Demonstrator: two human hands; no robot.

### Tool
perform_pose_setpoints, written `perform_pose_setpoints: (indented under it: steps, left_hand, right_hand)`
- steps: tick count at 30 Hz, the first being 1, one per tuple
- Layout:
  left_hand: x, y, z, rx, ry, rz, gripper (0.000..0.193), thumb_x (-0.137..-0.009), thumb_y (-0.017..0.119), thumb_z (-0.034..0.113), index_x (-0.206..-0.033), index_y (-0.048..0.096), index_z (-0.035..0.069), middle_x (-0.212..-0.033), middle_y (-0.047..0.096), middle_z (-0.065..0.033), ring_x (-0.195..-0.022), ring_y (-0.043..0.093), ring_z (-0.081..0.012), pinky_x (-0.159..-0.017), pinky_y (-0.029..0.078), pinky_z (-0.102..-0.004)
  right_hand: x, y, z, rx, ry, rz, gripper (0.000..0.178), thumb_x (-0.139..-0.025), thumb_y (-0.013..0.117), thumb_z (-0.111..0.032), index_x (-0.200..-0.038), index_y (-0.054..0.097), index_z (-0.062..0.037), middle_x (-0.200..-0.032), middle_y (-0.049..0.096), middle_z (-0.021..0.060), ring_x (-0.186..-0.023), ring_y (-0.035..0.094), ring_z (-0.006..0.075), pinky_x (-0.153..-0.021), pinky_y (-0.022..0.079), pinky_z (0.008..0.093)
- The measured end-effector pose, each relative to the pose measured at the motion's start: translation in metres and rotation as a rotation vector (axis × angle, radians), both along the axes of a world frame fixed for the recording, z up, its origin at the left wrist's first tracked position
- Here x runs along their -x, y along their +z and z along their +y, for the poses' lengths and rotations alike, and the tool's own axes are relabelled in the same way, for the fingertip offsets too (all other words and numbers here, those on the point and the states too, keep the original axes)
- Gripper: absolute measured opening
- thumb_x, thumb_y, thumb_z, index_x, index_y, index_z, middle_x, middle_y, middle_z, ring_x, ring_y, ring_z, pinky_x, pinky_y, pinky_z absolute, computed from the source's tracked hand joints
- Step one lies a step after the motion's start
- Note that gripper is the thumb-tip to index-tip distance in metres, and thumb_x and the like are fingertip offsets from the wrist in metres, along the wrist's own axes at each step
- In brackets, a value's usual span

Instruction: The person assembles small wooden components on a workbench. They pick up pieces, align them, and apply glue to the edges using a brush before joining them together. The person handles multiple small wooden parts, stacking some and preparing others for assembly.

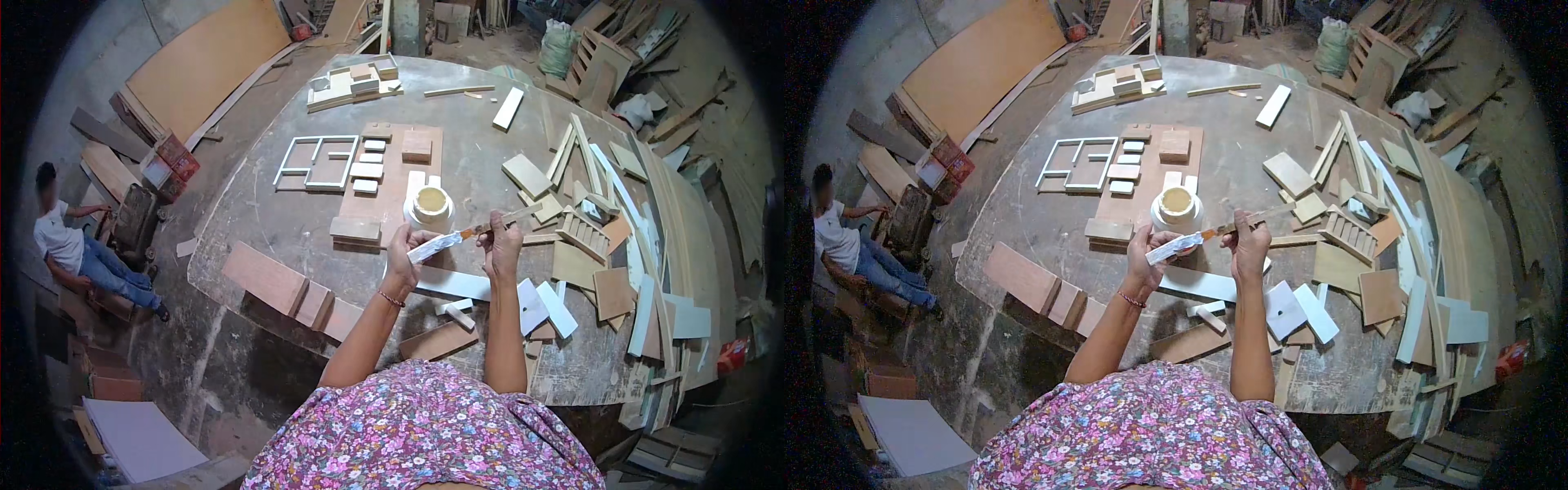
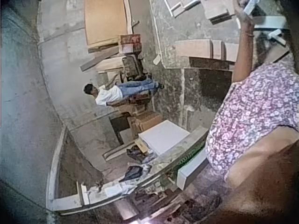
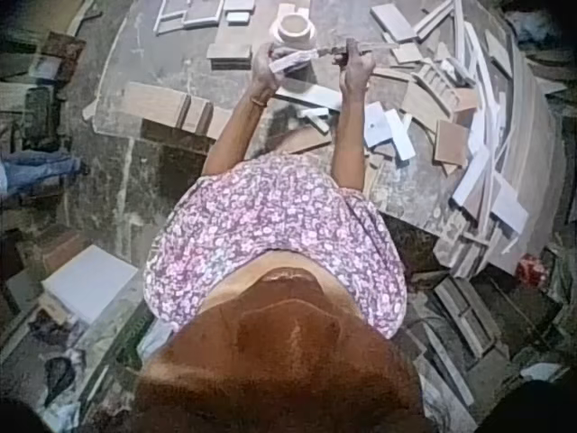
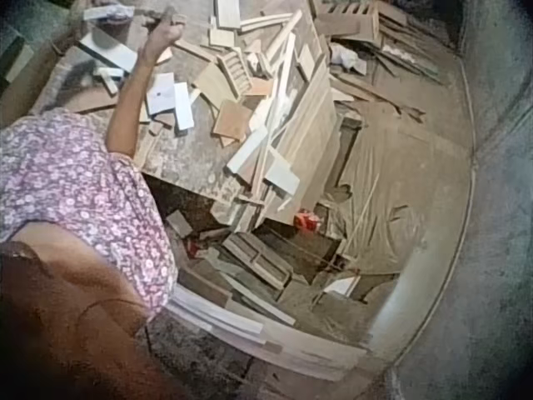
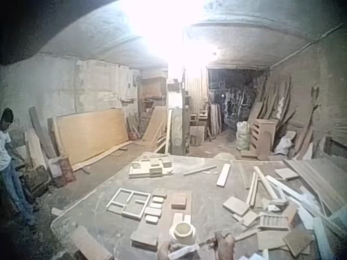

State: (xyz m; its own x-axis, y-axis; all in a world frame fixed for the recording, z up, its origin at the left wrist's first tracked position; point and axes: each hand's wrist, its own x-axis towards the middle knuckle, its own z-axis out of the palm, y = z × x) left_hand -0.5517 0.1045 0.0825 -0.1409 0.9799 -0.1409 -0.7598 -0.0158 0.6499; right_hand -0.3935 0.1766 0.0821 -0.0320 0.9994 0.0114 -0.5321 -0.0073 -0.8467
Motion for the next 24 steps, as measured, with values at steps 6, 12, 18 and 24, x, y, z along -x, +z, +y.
perform_pose_setpoints:
  steps: [6, 12, 18, 24]
  left_hand:
    - [0.009, -0.01, -0.002, 0.034, -0.051, -0.043, 0.059, -0.094, 0.019, 0.034, -0.086, 0.058, -0.01, -0.076, 0.064, -0.0168, -0.068, 0.062, -0.0193, -0.069, 0.049, -0.0288]
    - [0.007, -0.018, 0.003, 0.055, -0.018, -0.024, 0.055, -0.094, 0.021, 0.032, -0.086, 0.056, -0.009, -0.078, 0.063, -0.0176, -0.07, 0.062, -0.0204, -0.071, 0.05, -0.0298]
    - [0.006, -0.017, 0.0, 0.036, -0.023, -0.007, 0.057, -0.094, 0.023, 0.035, -0.082, 0.059, -0.007, -0.075, 0.065, -0.0151, -0.068, 0.062, -0.0192, -0.069, 0.049, -0.0273]
    - [0.002, -0.015, -0.004, 0.085, 0.009, 0.005, 0.056, -0.094, 0.023, 0.038, -0.08, 0.061, -0.002, -0.071, 0.064, -0.0101, -0.06, 0.059, -0.0136, -0.05, 0.041, -0.0219]
  right_hand:
    - [-0.012, -0.007, 0.007, 0.026, -0.1, 0.027, 0.027, -0.081, 0.066, -0.023, -0.088, 0.047, -0.0053, -0.062, 0.055, 0.0042, -0.042, 0.052, 0.011, -0.037, 0.046, 0.0233]
    - [-0.003, -0.001, 0.002, 0.026, -0.07, 0.008, 0.028, -0.081, 0.066, -0.027, -0.085, 0.048, -0.0057, -0.06, 0.054, 0.0038, -0.043, 0.052, 0.0115, -0.037, 0.045, 0.0236]
    - [-0.002, -0.008, 0.003, 0.031, -0.099, 0.023, 0.026, -0.082, 0.065, -0.026, -0.084, 0.048, -0.0057, -0.06, 0.055, 0.0038, -0.043, 0.052, 0.0108, -0.038, 0.045, 0.0235]
    - [-0.002, 0.001, -0.003, 0.049, -0.12, 0.043, 0.025, -0.081, 0.066, -0.025, -0.078, 0.049, -0.0057, -0.06, 0.055, 0.0052, -0.044, 0.051, 0.0108, -0.04, 0.044, 0.0224]
